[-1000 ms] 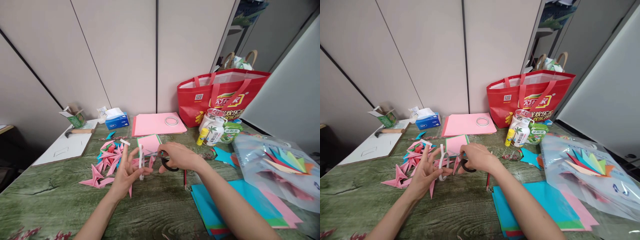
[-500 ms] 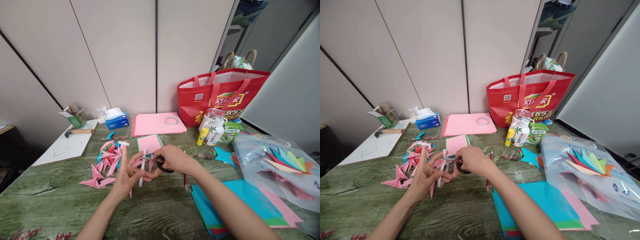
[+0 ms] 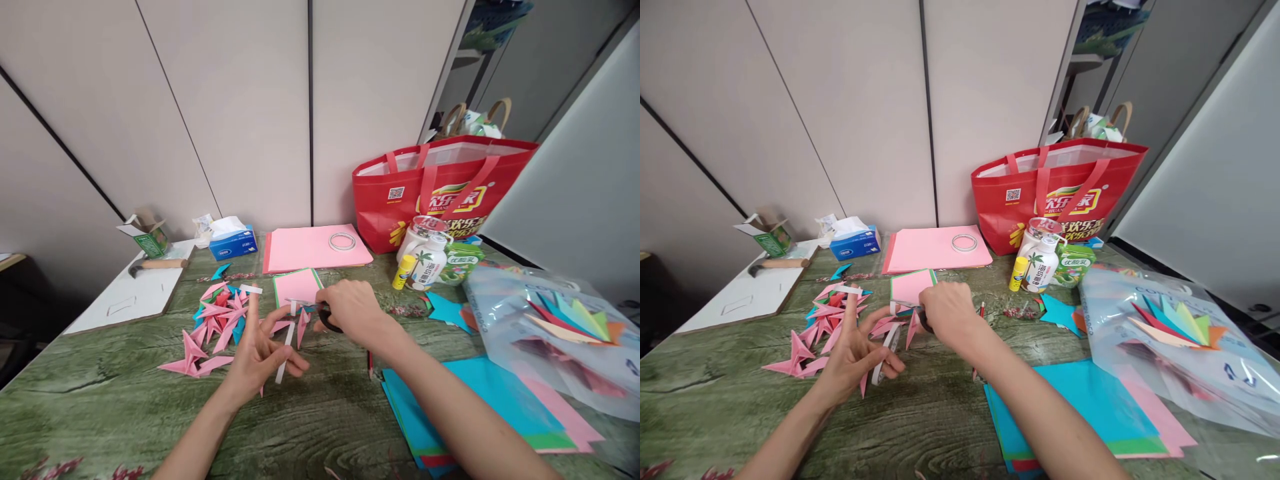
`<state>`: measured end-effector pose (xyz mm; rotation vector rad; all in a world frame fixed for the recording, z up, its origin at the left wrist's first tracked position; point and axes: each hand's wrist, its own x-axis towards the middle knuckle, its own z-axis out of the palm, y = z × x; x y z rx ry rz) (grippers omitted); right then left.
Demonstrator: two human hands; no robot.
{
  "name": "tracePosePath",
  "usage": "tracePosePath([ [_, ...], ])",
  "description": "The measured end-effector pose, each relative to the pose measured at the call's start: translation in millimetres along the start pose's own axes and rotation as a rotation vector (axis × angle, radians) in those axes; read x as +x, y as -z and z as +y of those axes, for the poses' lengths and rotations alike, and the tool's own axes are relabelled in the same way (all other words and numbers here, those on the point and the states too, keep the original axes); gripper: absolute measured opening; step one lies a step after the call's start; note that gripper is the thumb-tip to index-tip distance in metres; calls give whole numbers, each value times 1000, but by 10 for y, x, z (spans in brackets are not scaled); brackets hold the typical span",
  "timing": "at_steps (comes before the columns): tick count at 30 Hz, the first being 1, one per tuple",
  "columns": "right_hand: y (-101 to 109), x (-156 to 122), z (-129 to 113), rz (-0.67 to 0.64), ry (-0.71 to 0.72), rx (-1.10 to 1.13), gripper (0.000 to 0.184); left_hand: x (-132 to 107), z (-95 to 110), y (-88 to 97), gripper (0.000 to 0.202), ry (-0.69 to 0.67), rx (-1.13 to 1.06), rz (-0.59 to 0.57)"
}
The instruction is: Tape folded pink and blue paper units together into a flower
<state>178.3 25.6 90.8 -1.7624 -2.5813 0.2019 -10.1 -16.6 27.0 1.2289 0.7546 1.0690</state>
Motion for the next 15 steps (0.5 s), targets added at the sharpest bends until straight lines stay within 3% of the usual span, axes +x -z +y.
tracePosePath([
  [4, -9, 13, 63, -33, 20, -53, 36, 21, 18, -12, 103, -45, -8, 37],
  [8, -97, 94, 110, 26, -95, 96, 24, 35, 19, -24, 105, -64, -13, 49],
  [12, -210, 160, 40, 169, 116, 555, 16, 28, -14, -47, 105, -66, 15, 88],
  [15, -267, 154, -58, 167, 203, 683, 15, 24, -26, -69, 105, -79, 32, 123],
])
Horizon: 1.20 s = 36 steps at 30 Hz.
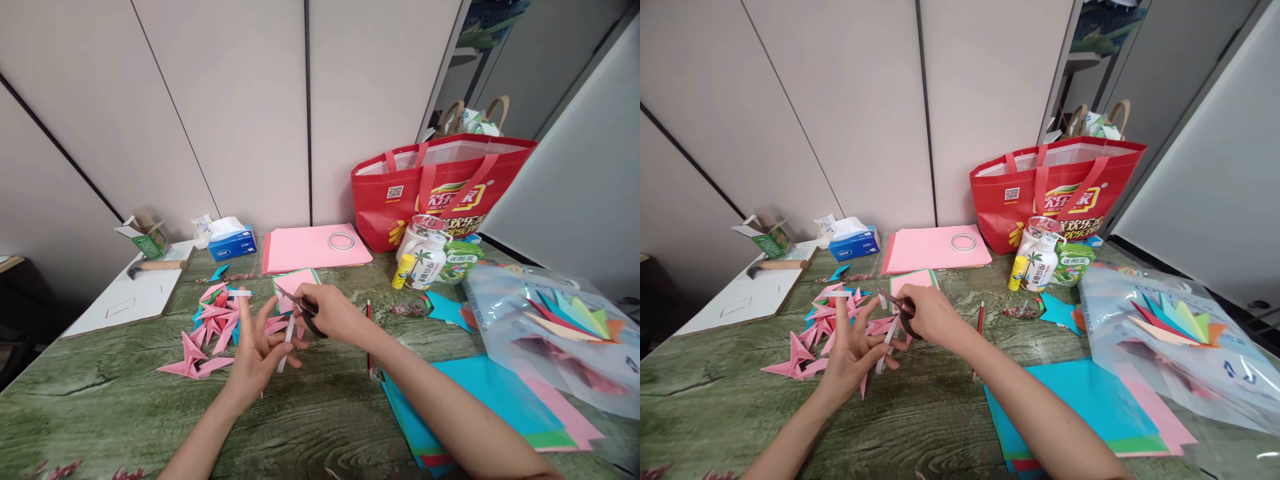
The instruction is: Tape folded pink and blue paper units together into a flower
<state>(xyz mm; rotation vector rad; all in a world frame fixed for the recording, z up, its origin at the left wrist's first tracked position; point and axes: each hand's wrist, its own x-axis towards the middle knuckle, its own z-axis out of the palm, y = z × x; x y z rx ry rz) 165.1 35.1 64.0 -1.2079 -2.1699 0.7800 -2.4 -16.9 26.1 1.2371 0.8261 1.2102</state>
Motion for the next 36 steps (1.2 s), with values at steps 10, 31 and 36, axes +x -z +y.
tracePosePath([
  [10, -44, -46, -95, 89, 100, 165, 12, 47, -92, 32, 101, -80, 163, 151],
  [31, 12, -30, -64, 182, 225, 147, 13, 31, 83, -27, 98, -81, -158, 136],
  [36, 143, -51, -63, 198, 151, -7, 26, 42, 120, -32, 105, -105, -178, 159],
])
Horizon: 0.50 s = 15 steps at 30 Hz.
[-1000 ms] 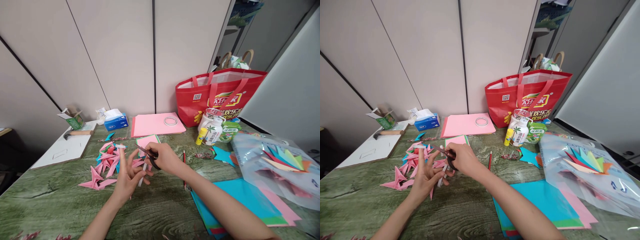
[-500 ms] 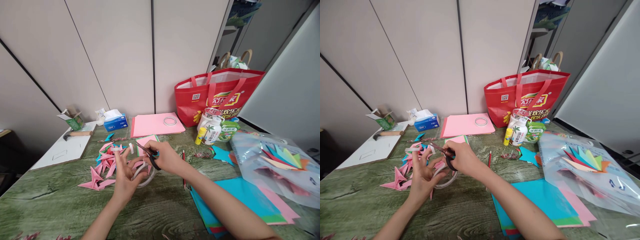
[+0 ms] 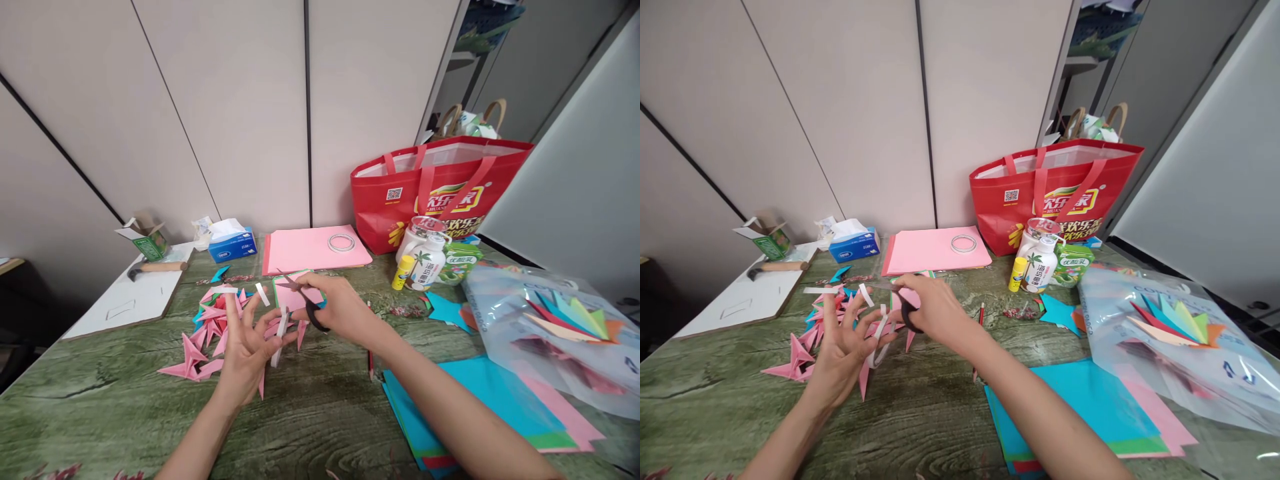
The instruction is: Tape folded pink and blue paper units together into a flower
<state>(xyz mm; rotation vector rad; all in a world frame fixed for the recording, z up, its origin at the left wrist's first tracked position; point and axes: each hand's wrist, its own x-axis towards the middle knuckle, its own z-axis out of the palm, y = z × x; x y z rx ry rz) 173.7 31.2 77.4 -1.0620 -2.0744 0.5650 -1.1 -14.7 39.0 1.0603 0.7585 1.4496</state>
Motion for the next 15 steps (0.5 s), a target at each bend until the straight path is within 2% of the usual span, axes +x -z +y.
tracePosePath([
  [2, 94, -12, 7, -50, -62, -159, 30, 9, -3, 14, 107, -36, 26, 24],
  [5, 188, -49, 13, -323, -135, -358, 25, 15, -12, 39, 107, -65, 55, 61],
  [7, 182, -74, 14, -423, -134, -420, 23, 13, -14, 49, 107, -72, 65, 76],
  [15, -24, -89, 27, -437, -110, -430, 16, -2, -41, 58, 108, -91, 87, 44],
])
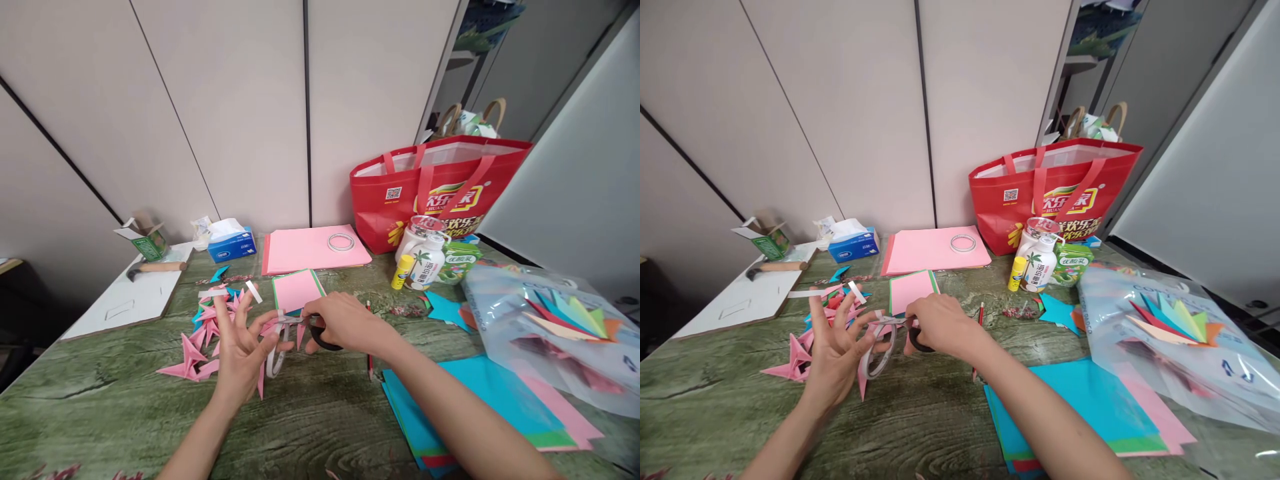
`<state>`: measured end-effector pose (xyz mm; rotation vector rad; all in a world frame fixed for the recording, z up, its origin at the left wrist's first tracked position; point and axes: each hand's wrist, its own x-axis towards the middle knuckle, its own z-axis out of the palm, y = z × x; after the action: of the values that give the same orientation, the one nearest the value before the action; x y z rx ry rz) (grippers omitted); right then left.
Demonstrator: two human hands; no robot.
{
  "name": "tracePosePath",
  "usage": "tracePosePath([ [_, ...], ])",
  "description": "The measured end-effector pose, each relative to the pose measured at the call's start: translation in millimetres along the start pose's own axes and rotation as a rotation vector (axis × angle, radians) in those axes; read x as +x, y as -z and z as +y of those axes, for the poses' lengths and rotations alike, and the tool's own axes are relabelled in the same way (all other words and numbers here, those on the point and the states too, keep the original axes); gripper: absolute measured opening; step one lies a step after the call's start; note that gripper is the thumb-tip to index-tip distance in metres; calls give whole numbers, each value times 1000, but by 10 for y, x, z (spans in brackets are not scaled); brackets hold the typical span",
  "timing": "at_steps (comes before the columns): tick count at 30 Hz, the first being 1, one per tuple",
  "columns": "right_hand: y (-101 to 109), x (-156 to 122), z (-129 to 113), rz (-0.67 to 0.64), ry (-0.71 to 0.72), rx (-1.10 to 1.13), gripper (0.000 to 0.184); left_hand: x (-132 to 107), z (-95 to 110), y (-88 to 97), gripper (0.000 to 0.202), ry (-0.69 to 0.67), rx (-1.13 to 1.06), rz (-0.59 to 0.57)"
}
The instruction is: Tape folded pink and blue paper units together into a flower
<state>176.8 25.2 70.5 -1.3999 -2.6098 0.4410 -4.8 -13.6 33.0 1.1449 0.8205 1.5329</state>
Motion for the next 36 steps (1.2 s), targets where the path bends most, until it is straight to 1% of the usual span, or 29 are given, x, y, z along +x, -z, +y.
tracePosePath([
  [3, 5, 1, -25, -10, -11, 25, 14, -11, -3, -1, 107, -10, 14, -13],
  [6, 34, -11, -47, 15, -30, 58, 12, -24, 13, -10, 108, -9, 23, -38],
  [10, 41, -13, -55, 31, -44, 83, 17, -33, 40, -18, 107, 7, 16, -63],
  [14, 13, 16, -23, 57, -60, 9, 16, -35, 55, -21, 107, 37, 17, -76],
  [16, 11, 34, 16, 71, -102, -71, 20, -42, 58, -25, 108, 61, 19, -80],
  [18, 22, 45, 70, 59, -154, -117, 31, -51, 55, -28, 109, 74, 22, -81],
  [19, 32, 47, 98, 47, -165, -113, 35, -53, 51, -29, 109, 72, 25, -80],
  [21, 51, 49, 144, 22, -157, -57, 36, -53, 44, -33, 108, 50, 26, -77],
  [23, 62, 53, 162, 25, -127, 41, 29, -46, 40, -42, 107, 21, 21, -73],
  [24, 62, 58, 155, 57, -107, 103, 25, -42, 40, -49, 107, 8, 19, -71],
  [26, 47, 74, 111, 174, -37, 266, 16, -37, 40, -63, 107, -5, 22, -68],
  [28, 14, 89, 34, 297, 88, 458, 9, -38, 36, -73, 107, -9, 35, -66],
  [29, -7, 93, -10, 326, 159, 540, 9, -41, 31, -76, 107, -11, 42, -67],
  [30, -30, 94, -54, 333, 217, 592, 11, -46, 24, -77, 107, -14, 47, -69],
  [32, -72, 87, -130, 316, 293, 625, 13, -55, 8, -73, 109, -21, 57, -79],
  [36, -120, 61, -198, 228, 359, 579, 24, -64, -11, -57, 117, -9, 76, -79],
])
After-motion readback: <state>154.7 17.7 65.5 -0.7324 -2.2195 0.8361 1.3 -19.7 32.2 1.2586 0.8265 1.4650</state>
